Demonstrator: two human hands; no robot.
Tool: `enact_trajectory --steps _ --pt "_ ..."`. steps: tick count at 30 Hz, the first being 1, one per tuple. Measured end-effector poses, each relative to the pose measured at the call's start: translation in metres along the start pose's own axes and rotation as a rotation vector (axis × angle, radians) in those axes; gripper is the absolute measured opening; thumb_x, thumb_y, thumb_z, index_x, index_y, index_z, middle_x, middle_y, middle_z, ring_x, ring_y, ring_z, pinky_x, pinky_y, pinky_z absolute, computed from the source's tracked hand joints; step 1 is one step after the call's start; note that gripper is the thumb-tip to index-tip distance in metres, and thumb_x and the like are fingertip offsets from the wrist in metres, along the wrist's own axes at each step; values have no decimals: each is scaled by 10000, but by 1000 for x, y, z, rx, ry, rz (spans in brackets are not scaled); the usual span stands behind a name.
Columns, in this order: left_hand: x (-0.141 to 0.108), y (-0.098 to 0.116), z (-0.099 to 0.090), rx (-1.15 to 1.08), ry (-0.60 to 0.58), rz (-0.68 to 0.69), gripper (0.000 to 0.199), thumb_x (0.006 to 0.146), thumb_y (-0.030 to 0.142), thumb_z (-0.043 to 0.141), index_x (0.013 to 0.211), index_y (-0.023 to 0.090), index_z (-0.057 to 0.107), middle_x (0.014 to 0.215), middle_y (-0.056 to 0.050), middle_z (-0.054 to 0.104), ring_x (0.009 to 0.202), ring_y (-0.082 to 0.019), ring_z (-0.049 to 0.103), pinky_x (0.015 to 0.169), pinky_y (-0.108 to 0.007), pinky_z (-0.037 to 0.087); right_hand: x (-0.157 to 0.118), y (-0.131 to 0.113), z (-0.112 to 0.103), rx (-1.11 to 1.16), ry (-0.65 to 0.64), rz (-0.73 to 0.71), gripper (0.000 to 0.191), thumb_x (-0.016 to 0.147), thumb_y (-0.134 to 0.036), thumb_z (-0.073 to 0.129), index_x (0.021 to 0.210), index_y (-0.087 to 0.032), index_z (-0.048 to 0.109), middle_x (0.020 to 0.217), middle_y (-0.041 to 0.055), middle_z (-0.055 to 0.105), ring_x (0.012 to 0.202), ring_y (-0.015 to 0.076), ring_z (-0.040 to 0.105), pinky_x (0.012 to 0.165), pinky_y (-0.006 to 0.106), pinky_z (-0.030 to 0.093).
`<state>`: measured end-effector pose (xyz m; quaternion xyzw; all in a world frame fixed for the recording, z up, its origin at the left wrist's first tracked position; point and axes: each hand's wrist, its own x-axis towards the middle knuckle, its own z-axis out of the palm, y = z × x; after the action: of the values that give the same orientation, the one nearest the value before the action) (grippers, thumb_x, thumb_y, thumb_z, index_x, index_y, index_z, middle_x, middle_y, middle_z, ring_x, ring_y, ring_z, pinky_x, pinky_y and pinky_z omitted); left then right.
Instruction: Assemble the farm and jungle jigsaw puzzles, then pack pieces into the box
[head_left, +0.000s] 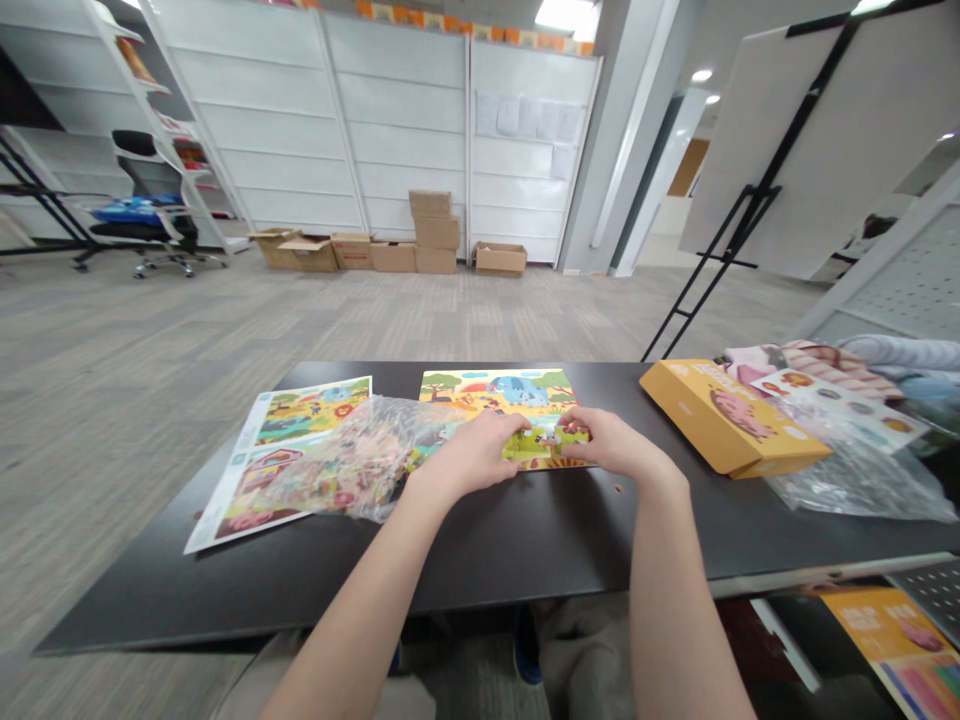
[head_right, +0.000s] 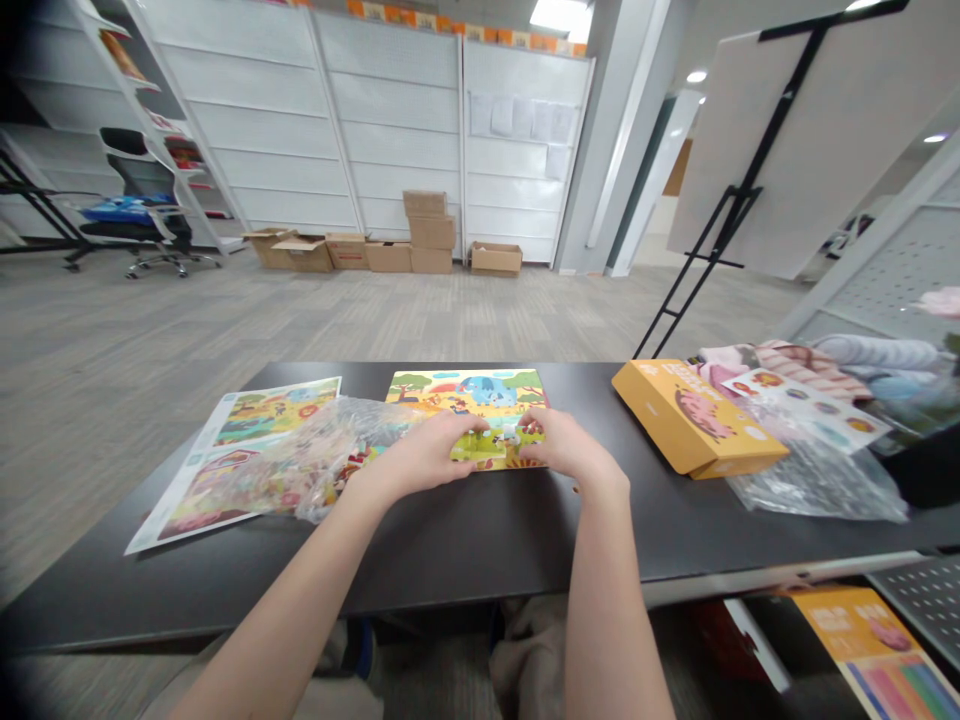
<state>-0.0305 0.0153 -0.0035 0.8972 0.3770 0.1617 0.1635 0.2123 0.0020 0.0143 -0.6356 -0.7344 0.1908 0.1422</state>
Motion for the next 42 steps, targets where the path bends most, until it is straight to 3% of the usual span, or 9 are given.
enact_trajectory --steps 5,9,13,18,23,26,33,38,42 --pt "-3 7 -4 95 -44 -82 549 823 310 682 1339 190 542 1169 -148 670 1087 -312 645 908 -399 519 -4 5 -10 191 183 5 295 762 -385 701 978 -184 707 813 55 707 759 212 623 655 300 466" --pt "-2 10 -3 66 -34 -96 778 794 268 695 1488 211 348 1187 -138 671 1092 -307 653 880 -369 515 -3 -6 -5 450 -7 -77 361 752 -482 710 949 -180 695 815 52 705 729 197 624 627 297 480" --pt "-1 12 -2 63 -9 -81 919 775 239 686 1553 231 197 1202 -126 674 1109 -309 651 876 -362 509 4 -22 5 375 -92 -138 260 761 -424 697 836 -175 701 853 51 710 753 187 628 689 302 493" --pt "0 15 -4 60 19 -77 928 776 229 675 1563 225 183 1234 -142 656 1128 -306 647 899 -361 511 13 -22 12 294 -58 -100 161 753 -329 709 816 -181 694 865 41 720 780 189 650 745 306 507" --pt "0 13 -3 47 17 -39 889 778 204 671 1546 217 224 1283 -147 639 1200 -309 611 969 -390 499 14 -13 18 391 -67 -89 245 736 -321 734 905 -180 626 884 38 686 787 175 647 711 293 519" --pt "0 10 -2 20 35 9 849 781 189 673 1525 213 265 1336 -154 607 1215 -306 600 992 -401 493 12 -12 18 457 -80 -56 335 740 -350 738 995 -187 594 882 34 670 768 171 647 666 288 522" --pt "0 6 -4 -129 92 96 829 784 181 699 1505 245 295 1393 -136 572 1233 -284 590 1013 -409 491 7 -13 6 497 -141 -158 345 782 -461 704 943 -160 655 882 32 648 765 167 597 682 293 500" --pt "-1 6 -11 -177 89 90 815 778 179 709 1497 245 329 1379 -118 590 1199 -267 610 1023 -404 488 5 -10 3 611 -171 -153 349 752 -462 734 903 -169 621 869 20 640 804 173 608 750 312 519" --pt "-4 2 -17 -164 106 85 769 790 175 692 1480 238 358 1397 -119 573 1223 -264 596 1054 -410 473 5 -5 4 675 -155 -104 393 732 -485 756 921 -172 612 838 18 649 770 167 617 705 302 520"
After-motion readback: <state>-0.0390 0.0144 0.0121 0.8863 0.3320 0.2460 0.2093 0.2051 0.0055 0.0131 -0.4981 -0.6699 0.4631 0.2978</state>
